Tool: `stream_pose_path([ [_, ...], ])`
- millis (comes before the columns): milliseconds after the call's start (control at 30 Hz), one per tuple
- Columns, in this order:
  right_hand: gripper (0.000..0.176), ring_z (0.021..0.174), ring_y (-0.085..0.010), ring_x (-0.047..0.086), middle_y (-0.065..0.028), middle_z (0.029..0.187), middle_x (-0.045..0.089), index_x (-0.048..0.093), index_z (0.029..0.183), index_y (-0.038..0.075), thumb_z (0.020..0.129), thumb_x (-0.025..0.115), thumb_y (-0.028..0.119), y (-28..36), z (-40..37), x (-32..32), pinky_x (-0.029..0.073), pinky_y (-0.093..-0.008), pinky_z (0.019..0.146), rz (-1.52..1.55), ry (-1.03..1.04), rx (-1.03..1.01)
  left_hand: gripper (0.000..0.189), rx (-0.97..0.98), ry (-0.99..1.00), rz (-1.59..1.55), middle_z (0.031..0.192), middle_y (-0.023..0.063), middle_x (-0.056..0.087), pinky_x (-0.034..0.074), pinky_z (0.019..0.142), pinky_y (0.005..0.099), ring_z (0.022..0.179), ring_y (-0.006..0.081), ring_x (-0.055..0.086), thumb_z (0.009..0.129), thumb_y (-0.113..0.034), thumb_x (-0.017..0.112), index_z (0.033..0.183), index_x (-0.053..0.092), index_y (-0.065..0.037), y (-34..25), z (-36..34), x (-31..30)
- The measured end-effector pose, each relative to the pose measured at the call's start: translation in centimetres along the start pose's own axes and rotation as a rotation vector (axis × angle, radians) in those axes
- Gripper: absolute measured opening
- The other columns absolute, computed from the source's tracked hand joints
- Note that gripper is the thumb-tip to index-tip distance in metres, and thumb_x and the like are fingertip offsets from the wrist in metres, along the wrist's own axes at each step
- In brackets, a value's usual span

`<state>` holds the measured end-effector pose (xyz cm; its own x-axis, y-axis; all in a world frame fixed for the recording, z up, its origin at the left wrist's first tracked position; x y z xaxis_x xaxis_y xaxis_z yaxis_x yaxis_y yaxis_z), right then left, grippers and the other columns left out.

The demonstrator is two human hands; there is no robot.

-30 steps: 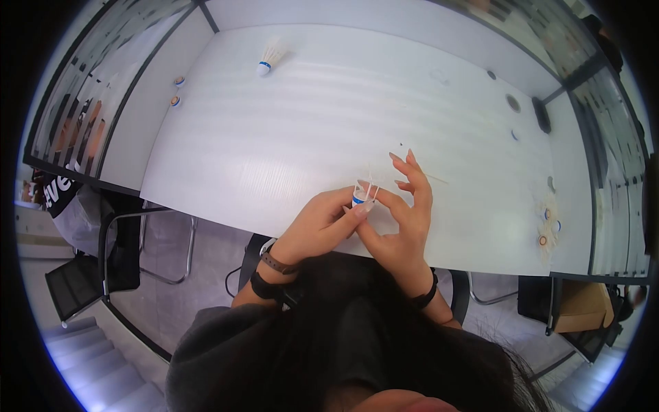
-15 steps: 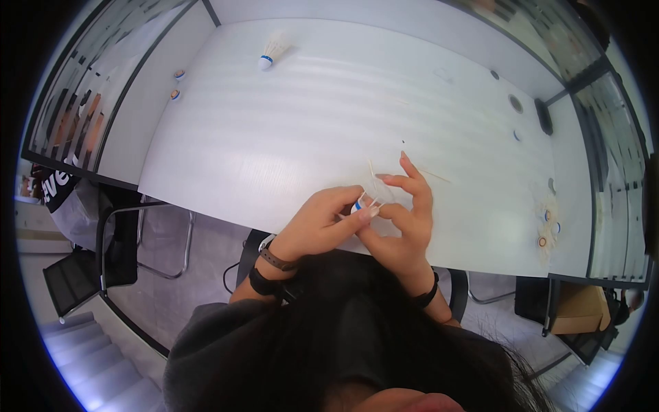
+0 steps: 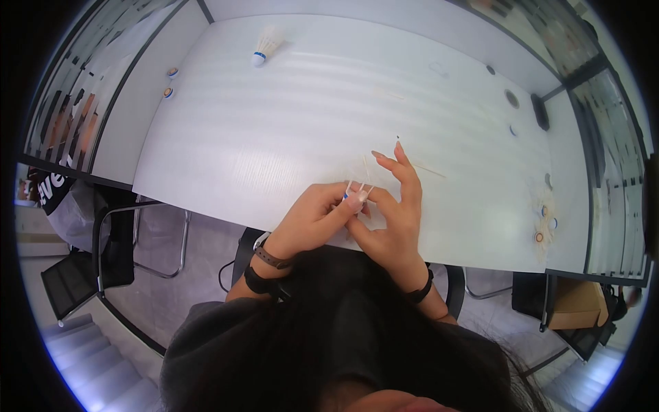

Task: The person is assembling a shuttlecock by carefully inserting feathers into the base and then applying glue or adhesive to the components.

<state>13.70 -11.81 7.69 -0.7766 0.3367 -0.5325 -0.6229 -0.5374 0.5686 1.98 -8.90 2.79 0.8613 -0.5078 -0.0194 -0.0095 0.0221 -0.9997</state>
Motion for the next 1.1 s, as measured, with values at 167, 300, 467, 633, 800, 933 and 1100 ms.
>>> stream_pose_path([
  [167, 0.018, 0.138, -0.044, 0.043, -0.0152, 0.133, 0.056, 0.059, 0.066, 0.006, 0.067, 0.077, 0.006, -0.28, -0.11, 0.0, 0.042, -0.0501, 0.102, 0.043, 0.001, -0.009, 0.04, -0.002, 0.02, -0.012, 0.077, 0.0028, 0.062, 0.044, 0.062, 0.0248, 0.069, 0.008, 0.053, 0.104, -0.031, 0.05, 0.093, 0.068, 0.003, -0.2, -0.05, 0.36],
  [300, 0.016, 0.137, -0.0426, 0.044, -0.0135, 0.131, 0.059, 0.061, 0.066, 0.006, 0.067, 0.077, 0.005, -0.19, -0.2, 0.0, 0.043, -0.0484, 0.101, 0.071, -0.011, -0.034, 0.04, 0.013, 0.019, 0.023, 0.077, 0.0047, 0.065, 0.046, 0.063, 0.0256, 0.07, 0.0094, 0.056, 0.103, -0.031, 0.052, 0.093, 0.069, 0.004, -0.24, -0.06, 0.35],
  [467, 0.014, 0.137, -0.0419, 0.045, -0.0126, 0.13, 0.059, 0.063, 0.068, 0.007, 0.067, 0.076, 0.004, -0.11, -0.32, 0.02, 0.043, -0.0474, 0.101, 0.101, -0.014, -0.05, 0.04, 0.001, 0.031, 0.04, 0.078, 0.0056, 0.066, 0.047, 0.065, 0.0259, 0.071, 0.01, 0.057, 0.103, -0.031, 0.052, 0.093, 0.069, 0.004, -0.29, -0.16, 0.32],
  [633, 0.018, 0.137, -0.0416, 0.045, -0.0137, 0.13, 0.059, 0.059, 0.065, 0.007, 0.068, 0.076, 0.006, -0.16, -0.22, -0.03, 0.043, -0.0481, 0.101, 0.076, -0.005, -0.03, 0.032, 0.034, 0.032, 0.032, 0.082, 0.0076, 0.071, 0.05, 0.064, 0.0243, 0.07, 0.0104, 0.063, 0.101, -0.028, 0.057, 0.096, 0.07, 0.001, 0.07, 0.03, 0.17],
  [800, 0.022, 0.136, -0.0418, 0.046, -0.0146, 0.13, 0.058, 0.055, 0.064, 0.007, 0.069, 0.077, 0.007, -0.47, -0.24, 0.14, 0.043, -0.049, 0.101, 0.097, -0.01, 0.003, 0.031, 0.028, 0.017, 0.017, 0.082, 0.006, 0.07, 0.049, 0.063, 0.0235, 0.07, 0.0093, 0.062, 0.101, -0.028, 0.057, 0.099, 0.069, 0.0, -0.01, 0.0, 0.27],
  [933, 0.021, 0.135, -0.0419, 0.046, -0.0146, 0.13, 0.058, 0.057, 0.066, 0.007, 0.069, 0.077, 0.008, -0.35, -0.13, 0.13, 0.043, -0.0492, 0.101, 0.096, -0.006, 0.005, 0.031, 0.034, 0.021, 0.024, 0.083, 0.0056, 0.07, 0.049, 0.064, 0.0237, 0.071, 0.0092, 0.062, 0.101, -0.028, 0.056, 0.099, 0.069, 0.0, 0.2, 0.05, 0.22],
  [1100, 0.015, 0.135, -0.0418, 0.046, -0.0146, 0.131, 0.058, 0.063, 0.072, 0.007, 0.068, 0.077, 0.009, -0.33, -0.17, 0.15, 0.043, -0.0492, 0.101, 0.106, -0.007, 0.0, 0.033, 0.039, -0.001, -0.001, 0.083, 0.0063, 0.069, 0.05, 0.065, 0.0246, 0.072, 0.0102, 0.062, 0.102, -0.029, 0.055, 0.098, 0.068, 0.001, 0.44, -0.07, 0.21],
])
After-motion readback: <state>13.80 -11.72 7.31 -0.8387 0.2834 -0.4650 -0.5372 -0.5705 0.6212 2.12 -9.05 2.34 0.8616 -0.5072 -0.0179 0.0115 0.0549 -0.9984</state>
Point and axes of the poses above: each hand's wrist, its own z-axis towards the middle knuckle, its own x-axis out of the palm, y = z × x, the point moved 8 cm from there along z, towards the middle knuckle
